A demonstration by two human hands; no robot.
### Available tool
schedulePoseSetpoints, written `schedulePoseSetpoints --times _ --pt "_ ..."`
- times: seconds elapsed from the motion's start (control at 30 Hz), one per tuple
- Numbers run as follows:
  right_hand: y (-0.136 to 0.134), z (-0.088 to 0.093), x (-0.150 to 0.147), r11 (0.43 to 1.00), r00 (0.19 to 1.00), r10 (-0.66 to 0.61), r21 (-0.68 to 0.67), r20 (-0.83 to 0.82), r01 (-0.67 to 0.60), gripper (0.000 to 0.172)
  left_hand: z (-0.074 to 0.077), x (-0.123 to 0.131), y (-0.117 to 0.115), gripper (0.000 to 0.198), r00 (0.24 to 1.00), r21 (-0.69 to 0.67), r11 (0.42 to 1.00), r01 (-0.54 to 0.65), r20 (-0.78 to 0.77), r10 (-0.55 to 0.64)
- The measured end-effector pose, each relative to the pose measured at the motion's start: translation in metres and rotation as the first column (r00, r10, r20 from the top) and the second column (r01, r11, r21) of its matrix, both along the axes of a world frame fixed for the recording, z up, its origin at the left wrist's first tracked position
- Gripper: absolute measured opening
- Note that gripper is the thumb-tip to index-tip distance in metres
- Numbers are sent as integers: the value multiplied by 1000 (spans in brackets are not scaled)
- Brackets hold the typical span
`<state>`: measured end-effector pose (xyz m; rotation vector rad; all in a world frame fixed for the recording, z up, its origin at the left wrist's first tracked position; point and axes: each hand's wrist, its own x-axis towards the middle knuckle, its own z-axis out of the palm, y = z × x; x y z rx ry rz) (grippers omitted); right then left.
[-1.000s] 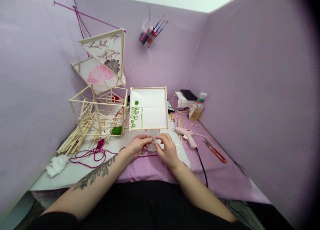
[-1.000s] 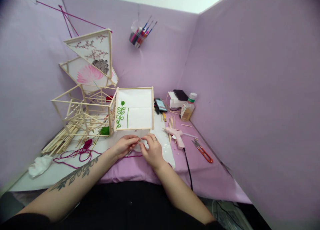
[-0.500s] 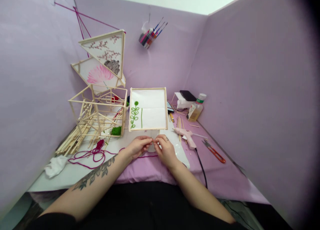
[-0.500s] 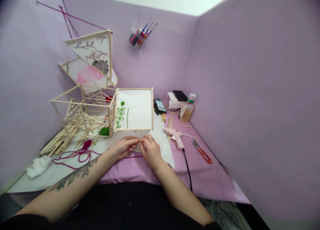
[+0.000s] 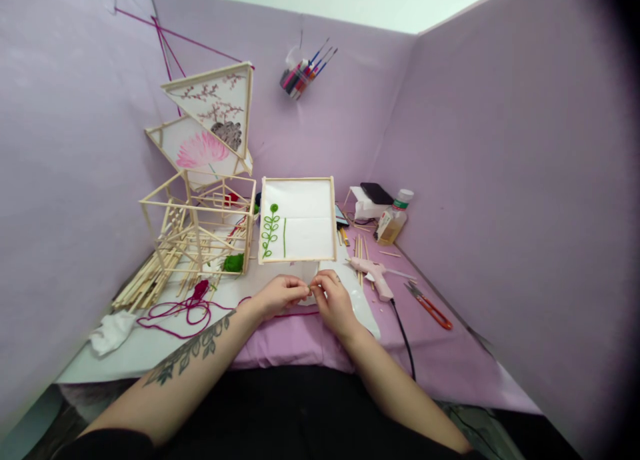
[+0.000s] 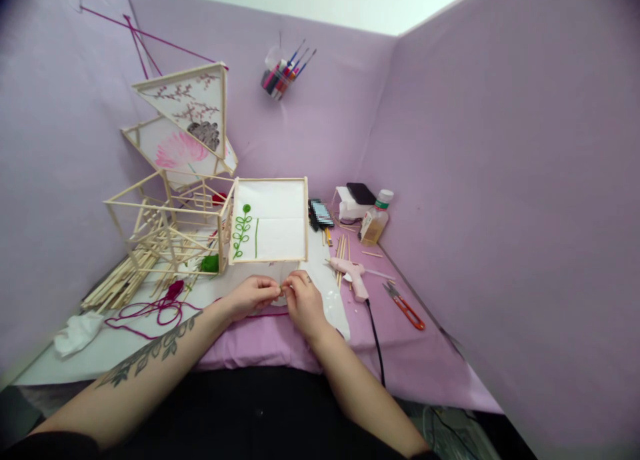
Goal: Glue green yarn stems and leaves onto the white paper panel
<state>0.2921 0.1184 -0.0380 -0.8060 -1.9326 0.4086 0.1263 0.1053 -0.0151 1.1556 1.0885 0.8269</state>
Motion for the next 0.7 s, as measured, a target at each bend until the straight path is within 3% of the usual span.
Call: schedulePoseSetpoints --times 0.3,0.5,0.7 --pt "-1 6 5 985 984 140 -84 -110 -150 17 7 -1 -2 9 999 -52 999 14 29 -13" --pt "-4 14 7 938 958 271 -197 -95 -285 11 8 -3 -4 7 990 -84 987 140 48 -136" --pt "-5 15 7 895 941 331 -293 -69 -336 5 3 -9 -5 5 972 -99 967 234 48 -231"
